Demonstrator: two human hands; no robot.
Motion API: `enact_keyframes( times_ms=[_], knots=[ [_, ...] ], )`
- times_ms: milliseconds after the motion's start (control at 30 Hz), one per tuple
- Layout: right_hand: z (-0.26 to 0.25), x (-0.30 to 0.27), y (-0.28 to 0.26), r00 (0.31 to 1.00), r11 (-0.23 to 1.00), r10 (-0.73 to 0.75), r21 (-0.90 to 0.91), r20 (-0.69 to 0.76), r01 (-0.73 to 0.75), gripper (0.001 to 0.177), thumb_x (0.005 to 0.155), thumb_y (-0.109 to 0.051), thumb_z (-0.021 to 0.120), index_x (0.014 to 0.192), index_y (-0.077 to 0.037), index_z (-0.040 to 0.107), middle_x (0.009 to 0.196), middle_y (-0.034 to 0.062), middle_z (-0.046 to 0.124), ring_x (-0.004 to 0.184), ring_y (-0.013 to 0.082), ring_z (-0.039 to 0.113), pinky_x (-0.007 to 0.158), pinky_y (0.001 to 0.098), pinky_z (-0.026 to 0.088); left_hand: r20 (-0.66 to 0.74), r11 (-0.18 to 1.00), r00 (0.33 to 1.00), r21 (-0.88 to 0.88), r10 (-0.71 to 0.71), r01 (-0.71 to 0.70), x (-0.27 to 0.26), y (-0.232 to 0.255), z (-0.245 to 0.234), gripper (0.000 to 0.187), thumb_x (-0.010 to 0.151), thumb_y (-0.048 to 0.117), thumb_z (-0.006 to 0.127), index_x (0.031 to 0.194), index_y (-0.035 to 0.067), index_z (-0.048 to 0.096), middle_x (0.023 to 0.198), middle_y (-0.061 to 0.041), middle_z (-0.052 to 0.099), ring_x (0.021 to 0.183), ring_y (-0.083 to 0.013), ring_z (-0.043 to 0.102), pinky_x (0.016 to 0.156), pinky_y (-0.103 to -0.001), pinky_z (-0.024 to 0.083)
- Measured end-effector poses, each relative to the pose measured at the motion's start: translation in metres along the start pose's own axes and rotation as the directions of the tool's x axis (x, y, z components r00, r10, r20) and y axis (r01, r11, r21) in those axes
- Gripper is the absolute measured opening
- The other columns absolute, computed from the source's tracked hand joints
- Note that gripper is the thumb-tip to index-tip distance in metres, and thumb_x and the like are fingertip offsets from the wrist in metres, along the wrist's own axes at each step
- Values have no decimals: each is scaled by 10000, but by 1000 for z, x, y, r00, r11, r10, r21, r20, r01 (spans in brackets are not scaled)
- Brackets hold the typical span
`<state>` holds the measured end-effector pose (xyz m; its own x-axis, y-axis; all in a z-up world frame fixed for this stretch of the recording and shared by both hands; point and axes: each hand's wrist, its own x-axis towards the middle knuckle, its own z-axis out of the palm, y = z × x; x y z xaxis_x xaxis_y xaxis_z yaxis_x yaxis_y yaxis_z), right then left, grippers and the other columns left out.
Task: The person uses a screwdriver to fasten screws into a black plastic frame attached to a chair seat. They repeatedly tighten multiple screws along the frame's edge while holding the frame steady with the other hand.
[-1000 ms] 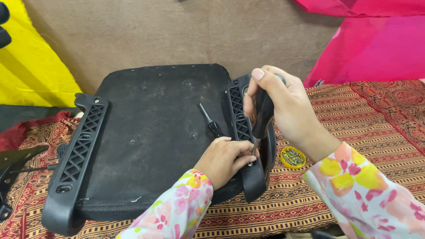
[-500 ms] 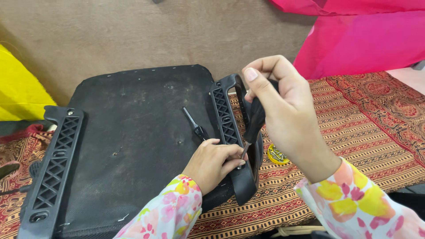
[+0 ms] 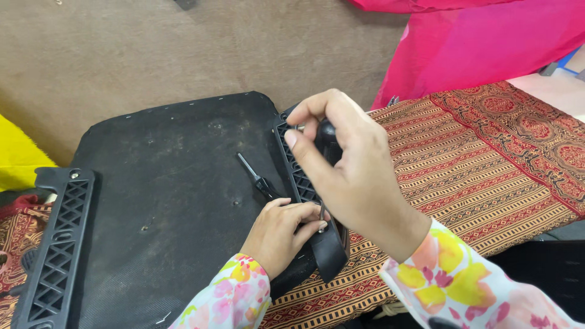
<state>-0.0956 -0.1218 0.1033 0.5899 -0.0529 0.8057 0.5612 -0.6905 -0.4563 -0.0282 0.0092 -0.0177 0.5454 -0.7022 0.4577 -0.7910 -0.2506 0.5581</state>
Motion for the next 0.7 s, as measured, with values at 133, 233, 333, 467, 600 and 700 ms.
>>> enact_keyframes(
  times_ms=[133, 233, 333, 467, 600, 700],
  knots=[
    [-1, -7, -9, 996, 997, -81, -7, 39, 81, 151, 968, -23, 657, 1115, -16, 625, 1032, 71, 623, 942, 146, 661, 840, 297, 530, -20, 999, 1000, 32, 11, -10, -3, 1, 2, 137, 916, 202, 680, 986, 100, 738, 899, -25, 787, 862, -255, 723, 1051, -477, 441],
    [0, -10, -14, 997, 997, -40, 61, 62, 36, 217, 959, 23, 596, 1173, -5, 605, 1096, 83, 634, 1009, 148, 681, 903, 299, 549, -14, 999, 1000, 41, -2, 2, -5, 1, 2, 129, 925, 200, 671, 968, 100, 740, 895, -21, 785, 860, -257, 722, 1072, -470, 445],
    [0, -7, -12, 995, 976, 79, 200, 58, -89, 312, 911, 16, 617, 1215, -16, 555, 1127, 78, 645, 1042, 122, 679, 905, 267, 553, -8, 1000, 1000, 24, -17, 17, -4, 3, 1, 135, 932, 208, 665, 976, 99, 731, 912, -14, 785, 869, -246, 730, 1074, -474, 439],
    [-1, -4, -1, 959, 887, 265, 366, 96, -282, 287, 947, -29, 682, 1216, -34, 582, 1104, 41, 676, 1006, 55, 666, 849, 204, 569, 3, 999, 999, 15, 37, -37, -1, 5, 0, 131, 935, 194, 650, 991, 102, 726, 977, -9, 787, 919, -236, 733, 1047, -487, 430],
    [-8, -5, 11, 963, 883, 233, 384, 137, -269, 206, 986, -19, 672, 1184, -6, 616, 1061, 17, 688, 1011, 47, 660, 881, 203, 565, -1, 1000, 1000, 14, 17, -17, 0, 5, 0, 157, 923, 205, 661, 1026, 117, 740, 1000, -13, 790, 931, -235, 733, 1044, -488, 426],
    [-7, -5, 19, 951, 852, 257, 425, 171, -306, 188, 977, -32, 678, 1154, -21, 616, 1032, -2, 664, 969, 33, 639, 836, 196, 556, -4, 1000, 1000, 21, 20, -20, 0, 5, 0, 162, 921, 212, 667, 1034, 125, 744, 1006, -13, 793, 947, -232, 734, 1047, -496, 420]
  ],
)
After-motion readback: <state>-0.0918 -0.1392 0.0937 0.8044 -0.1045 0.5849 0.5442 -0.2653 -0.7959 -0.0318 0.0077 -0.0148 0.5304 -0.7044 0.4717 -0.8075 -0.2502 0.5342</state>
